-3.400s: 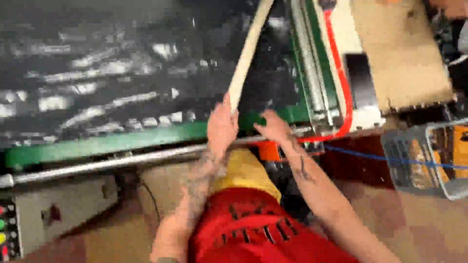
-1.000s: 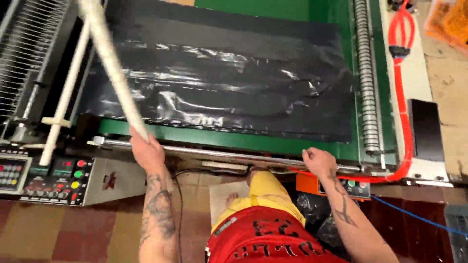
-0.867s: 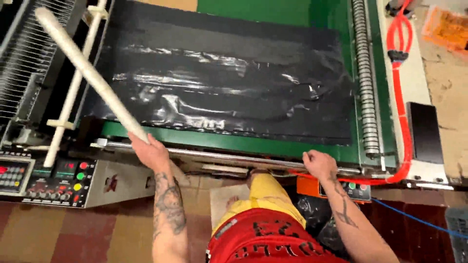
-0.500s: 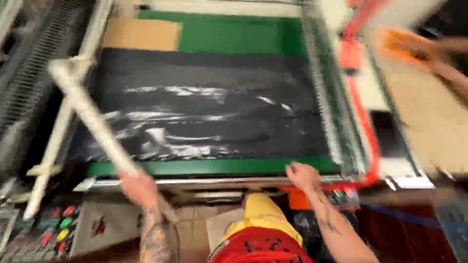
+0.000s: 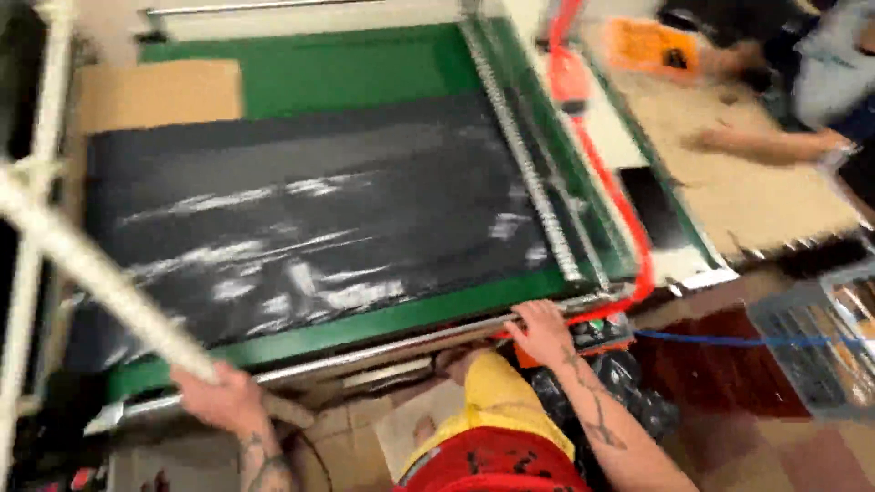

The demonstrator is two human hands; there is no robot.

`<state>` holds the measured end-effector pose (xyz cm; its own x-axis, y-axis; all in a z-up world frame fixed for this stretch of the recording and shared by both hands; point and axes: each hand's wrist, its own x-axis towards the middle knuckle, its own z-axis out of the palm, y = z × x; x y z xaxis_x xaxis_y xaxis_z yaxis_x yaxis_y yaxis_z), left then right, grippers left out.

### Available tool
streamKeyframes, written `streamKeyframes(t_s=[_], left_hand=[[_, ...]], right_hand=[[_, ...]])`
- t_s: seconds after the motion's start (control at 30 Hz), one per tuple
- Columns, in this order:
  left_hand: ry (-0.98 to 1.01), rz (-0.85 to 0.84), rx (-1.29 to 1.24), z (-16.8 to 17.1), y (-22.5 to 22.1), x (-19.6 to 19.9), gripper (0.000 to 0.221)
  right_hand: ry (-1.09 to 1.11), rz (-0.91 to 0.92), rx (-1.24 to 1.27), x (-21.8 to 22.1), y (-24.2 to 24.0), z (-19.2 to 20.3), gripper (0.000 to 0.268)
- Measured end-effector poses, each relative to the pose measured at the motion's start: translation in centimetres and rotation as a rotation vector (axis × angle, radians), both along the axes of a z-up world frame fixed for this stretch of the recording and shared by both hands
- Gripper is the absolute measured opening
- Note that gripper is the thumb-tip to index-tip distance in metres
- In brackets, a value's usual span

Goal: Using a long tube to smooth out black plastic film on a conveyor belt in a factory setting.

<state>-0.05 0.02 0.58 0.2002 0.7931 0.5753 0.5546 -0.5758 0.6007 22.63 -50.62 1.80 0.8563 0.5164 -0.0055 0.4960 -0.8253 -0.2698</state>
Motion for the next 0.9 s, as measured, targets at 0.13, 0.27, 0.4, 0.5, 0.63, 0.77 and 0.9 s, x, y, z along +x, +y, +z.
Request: streamKeyframes(t_s=[0.13,0.27,0.4,0.5,0.63,0.77,0.9], left_hand=[[0.03,0.021,0.192,-4.0,2.2,0.0,0.062],[0.001,0.031,0.079,-4.6,3.0,0.1,0.067],[0.014,-0.034,0.08,-2.4,2.1,0.6,0.058],[0.048,-0.062,0.067,-2.5,2.4,0.5,0.056],[0.079,-0.061,0.078,-2.7,2.2,-0.1,0.057],[0.089,-0.07,0.112,-2.7,3.5,0.6,0.056],[0.112,-0.084,0.076,-2.1,3.1,-0.1,0.055]], right_hand=[[-0.108,0.047,-0.071,0.6,0.7,0.7,0.035],[0.176,-0.137,-0.267,2.8,3.8,2.8,0.058],[0.183,-0.225,-0.447,5.4,3.9,-0.6,0.061],[0.081,-0.241,-0.464,4.8,2.7,-1.6,0.062],[0.013,-0.245,-0.387,4.4,2.3,-2.2,0.058],[-0.052,-0.243,-0.364,5.1,3.0,-2.0,0.056],[-0.005,-0.246,-0.339,4.3,2.9,-1.4,0.057]])
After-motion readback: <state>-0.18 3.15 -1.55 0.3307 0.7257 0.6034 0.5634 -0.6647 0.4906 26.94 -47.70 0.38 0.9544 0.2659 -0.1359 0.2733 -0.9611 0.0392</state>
